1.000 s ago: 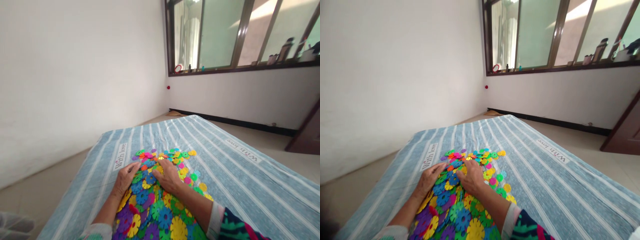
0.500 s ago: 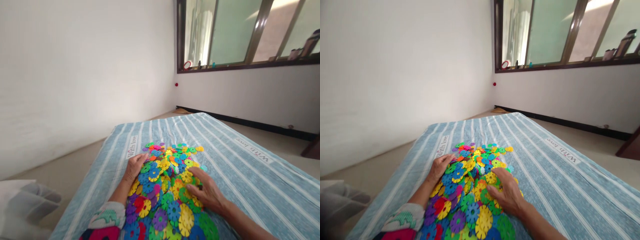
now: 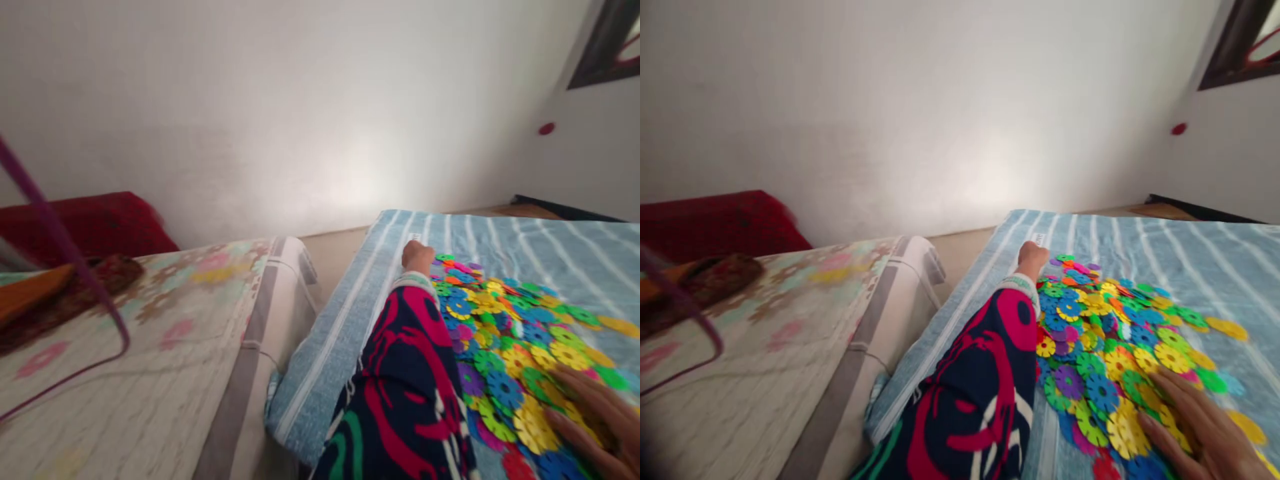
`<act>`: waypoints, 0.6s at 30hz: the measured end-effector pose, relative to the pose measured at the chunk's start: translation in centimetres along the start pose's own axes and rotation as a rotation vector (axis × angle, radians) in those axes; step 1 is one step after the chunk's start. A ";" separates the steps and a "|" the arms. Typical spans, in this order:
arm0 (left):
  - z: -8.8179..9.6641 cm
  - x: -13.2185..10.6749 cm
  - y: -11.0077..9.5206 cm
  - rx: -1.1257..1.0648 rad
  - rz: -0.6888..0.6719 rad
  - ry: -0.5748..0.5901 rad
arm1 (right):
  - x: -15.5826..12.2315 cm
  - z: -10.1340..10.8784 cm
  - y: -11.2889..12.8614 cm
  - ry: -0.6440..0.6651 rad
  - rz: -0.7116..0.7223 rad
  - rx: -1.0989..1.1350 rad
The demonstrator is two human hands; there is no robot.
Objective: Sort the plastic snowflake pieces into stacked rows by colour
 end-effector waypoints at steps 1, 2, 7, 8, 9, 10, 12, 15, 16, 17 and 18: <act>1.0 0.5 -0.6 -0.009 0.047 -0.027 | -0.1 -0.2 -0.4 0.018 0.015 0.000; 2.1 1.0 -1.6 -0.021 0.070 -0.057 | -0.1 -0.2 -0.5 0.026 0.025 0.000; 7.5 2.4 -8.4 -0.077 -0.030 -0.148 | 0.4 1.1 1.6 -0.009 0.070 -0.046; 8.3 2.3 -9.6 -0.081 -0.061 -0.154 | 0.5 1.2 2.0 -0.016 0.074 -0.060; 9.1 2.2 -10.6 -0.072 -0.097 -0.164 | 0.6 1.3 2.2 -0.020 0.075 -0.072; 9.8 2.0 -11.4 -0.059 -0.120 -0.177 | 0.6 1.3 2.4 -0.022 0.076 -0.082; 11.1 1.7 -12.3 -0.027 -0.154 -0.216 | 0.7 1.3 2.5 -0.023 0.072 -0.093; 12.7 2.1 -12.5 0.006 -0.205 -0.270 | 0.8 1.0 2.5 -0.008 0.054 -0.092; 12.9 2.5 -12.4 0.005 -0.224 -0.269 | 0.8 0.9 2.5 0.000 0.044 -0.092; 12.9 3.0 -12.0 0.001 -0.243 -0.257 | 0.9 0.9 2.6 0.003 0.035 -0.093; 12.5 3.4 -11.8 0.007 -0.284 -0.224 | 1.0 0.9 2.7 0.006 0.026 -0.095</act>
Point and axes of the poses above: each hand's wrist, its own x-axis towards the middle knuckle, its own z-axis out of the back of the hand, y = z × x, the point moved 9 cm from there along x, towards the middle knuckle, and after that the axes turned 1 degree about z, right-handed, at the moved point
